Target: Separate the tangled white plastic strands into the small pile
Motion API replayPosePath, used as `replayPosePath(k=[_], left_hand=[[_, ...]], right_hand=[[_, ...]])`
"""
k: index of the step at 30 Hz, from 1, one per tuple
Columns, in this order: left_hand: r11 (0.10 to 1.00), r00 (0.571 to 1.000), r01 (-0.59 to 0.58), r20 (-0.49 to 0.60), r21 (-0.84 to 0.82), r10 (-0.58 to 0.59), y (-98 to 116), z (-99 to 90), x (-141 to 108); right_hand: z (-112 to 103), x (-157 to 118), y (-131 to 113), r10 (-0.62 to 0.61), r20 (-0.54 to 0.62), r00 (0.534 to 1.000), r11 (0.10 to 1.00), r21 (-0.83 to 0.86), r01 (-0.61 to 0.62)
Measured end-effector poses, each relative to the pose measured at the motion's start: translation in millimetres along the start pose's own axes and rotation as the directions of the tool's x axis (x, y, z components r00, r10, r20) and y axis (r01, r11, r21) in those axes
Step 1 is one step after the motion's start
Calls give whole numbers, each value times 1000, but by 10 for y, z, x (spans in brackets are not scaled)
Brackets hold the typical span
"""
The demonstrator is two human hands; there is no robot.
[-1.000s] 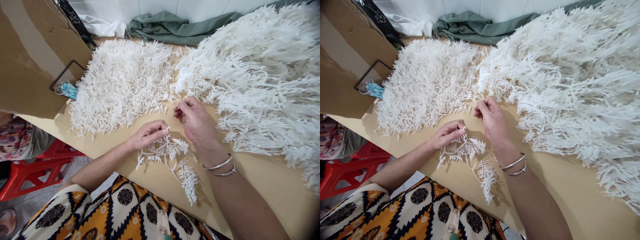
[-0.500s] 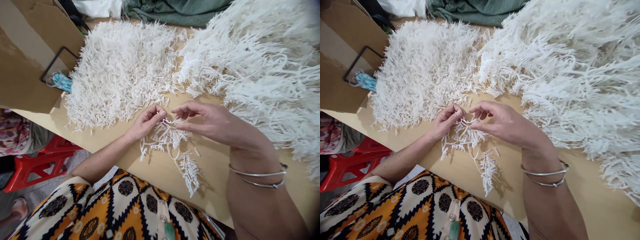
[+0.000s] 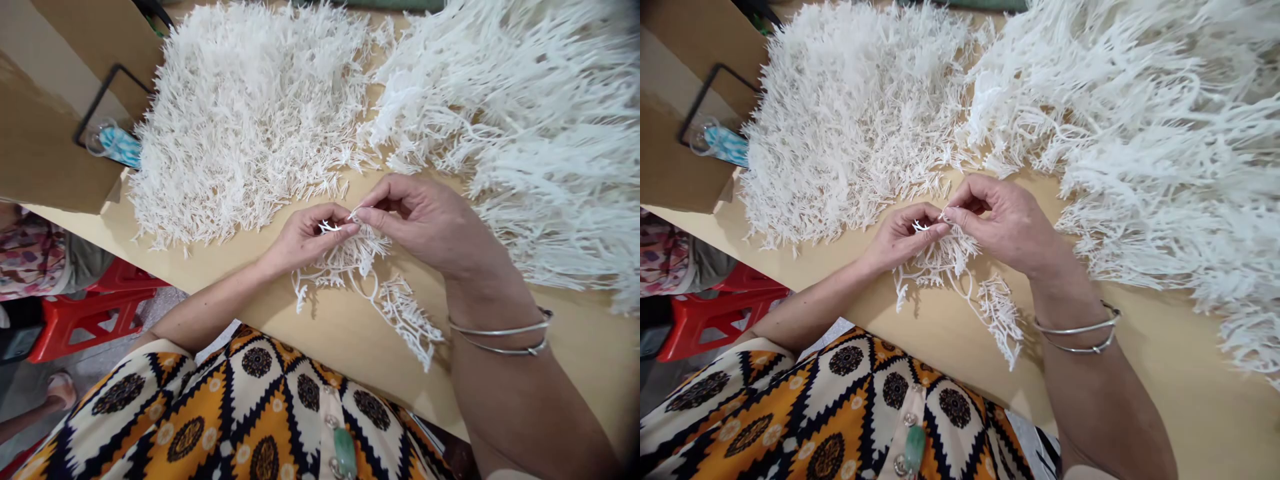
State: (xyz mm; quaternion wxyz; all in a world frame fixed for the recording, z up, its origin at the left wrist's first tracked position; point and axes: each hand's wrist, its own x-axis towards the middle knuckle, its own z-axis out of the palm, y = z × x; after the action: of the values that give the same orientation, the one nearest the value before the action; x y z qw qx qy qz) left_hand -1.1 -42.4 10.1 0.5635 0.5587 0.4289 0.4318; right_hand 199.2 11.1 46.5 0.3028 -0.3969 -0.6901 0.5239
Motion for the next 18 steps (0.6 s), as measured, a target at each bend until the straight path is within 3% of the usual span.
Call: replayPosePath(k=[6,10,14,18], left_hand=[[998,996,49,-77,32,-47,-36,58,-2],[999,998,35,-52,6,-35,41,20,33],[998,997,54,51,12,-55,87,-37,13],[995,986,-22,164,102,5,52,-10,-60]], right_hand=[[26,12,24,14,3,1000,999,34,-14],[68,18,71,22,-35,999,996,89,-19],[130,50,211,29,-193,981,997,69,-16],[133,92,325,11,-386,922,997,-63,-38]])
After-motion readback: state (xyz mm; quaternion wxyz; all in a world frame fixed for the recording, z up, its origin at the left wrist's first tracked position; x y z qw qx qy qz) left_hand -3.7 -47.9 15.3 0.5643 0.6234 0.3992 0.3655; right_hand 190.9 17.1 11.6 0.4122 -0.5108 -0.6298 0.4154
